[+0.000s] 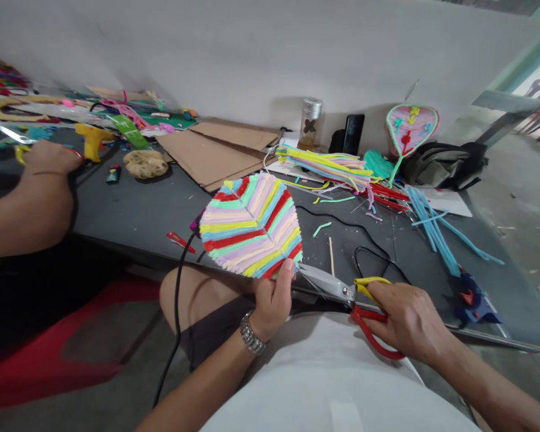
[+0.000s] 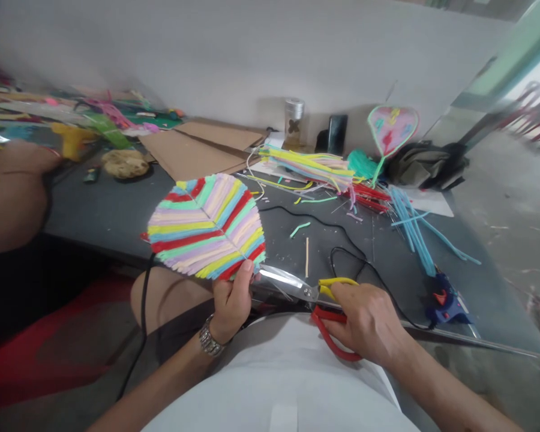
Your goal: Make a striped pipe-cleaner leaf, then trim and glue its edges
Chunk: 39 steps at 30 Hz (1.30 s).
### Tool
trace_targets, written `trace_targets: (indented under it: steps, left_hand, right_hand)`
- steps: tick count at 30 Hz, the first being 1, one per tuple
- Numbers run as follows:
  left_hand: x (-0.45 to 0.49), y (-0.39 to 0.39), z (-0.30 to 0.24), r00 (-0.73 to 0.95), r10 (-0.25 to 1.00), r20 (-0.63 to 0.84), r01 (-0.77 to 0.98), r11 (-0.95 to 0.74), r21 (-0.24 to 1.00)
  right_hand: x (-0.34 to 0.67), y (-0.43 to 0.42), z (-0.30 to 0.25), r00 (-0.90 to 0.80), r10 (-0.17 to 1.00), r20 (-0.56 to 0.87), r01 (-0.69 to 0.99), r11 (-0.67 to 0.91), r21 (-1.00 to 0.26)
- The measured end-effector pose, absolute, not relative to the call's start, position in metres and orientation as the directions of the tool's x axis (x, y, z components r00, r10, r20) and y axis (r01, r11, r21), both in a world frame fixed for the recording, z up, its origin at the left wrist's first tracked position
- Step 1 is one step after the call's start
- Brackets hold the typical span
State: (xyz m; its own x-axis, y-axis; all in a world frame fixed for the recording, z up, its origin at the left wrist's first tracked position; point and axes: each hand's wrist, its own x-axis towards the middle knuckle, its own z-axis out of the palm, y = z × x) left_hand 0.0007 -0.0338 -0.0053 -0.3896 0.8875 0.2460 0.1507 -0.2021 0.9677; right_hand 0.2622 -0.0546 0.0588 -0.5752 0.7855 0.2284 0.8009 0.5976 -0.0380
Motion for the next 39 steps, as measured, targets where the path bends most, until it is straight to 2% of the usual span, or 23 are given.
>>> trace_targets:
  steps: [3,12,18,24,27,33,36,39]
  left_hand:
    - [-0.002,-0.034,-0.009,-0.379,0.896,0.231,0.145,-0.189,0.971]
    - [0.010,-0.032,0.016,-0.386,0.902,0.193,0.099,-0.168,0.981]
    - [0.009,-0.031,0.017,-0.370,0.911,0.180,0.132,-0.140,0.981]
    - [0.008,-0.030,0.014,-0.341,0.935,0.097,0.063,-0.081,0.995]
    - [0.009,-0.027,0.013,-0.328,0.944,0.034,-0.029,-0.046,0.999]
    - [0.014,-0.022,0.020,-0.247,0.946,-0.208,-0.390,0.099,0.915]
    - [0.014,-0.022,0.027,-0.130,0.961,-0.245,-0.460,0.160,0.873]
    - [0.015,-0.023,0.037,-0.021,0.966,-0.256,-0.493,0.213,0.844]
  right_hand:
    - [0.261,-0.055,0.059,-0.580,0.780,0.235,0.795,0.605,-0.046]
    - [0.262,-0.052,0.063,-0.608,0.729,0.315,0.779,0.625,0.058]
    - [0.260,-0.050,0.069,-0.632,0.703,0.325,0.756,0.652,0.058]
    - [0.257,-0.048,0.071,-0.638,0.706,0.308,0.753,0.655,0.060]
    - [0.259,-0.048,0.066,-0.631,0.718,0.293,0.760,0.649,0.044]
    - [0.272,-0.040,0.055,-0.664,0.682,0.307,0.731,0.679,0.071]
    - [0.281,-0.031,0.050,-0.697,0.630,0.341,0.690,0.719,0.083]
    - [0.286,-0.025,0.042,-0.706,0.616,0.350,0.664,0.747,0.024]
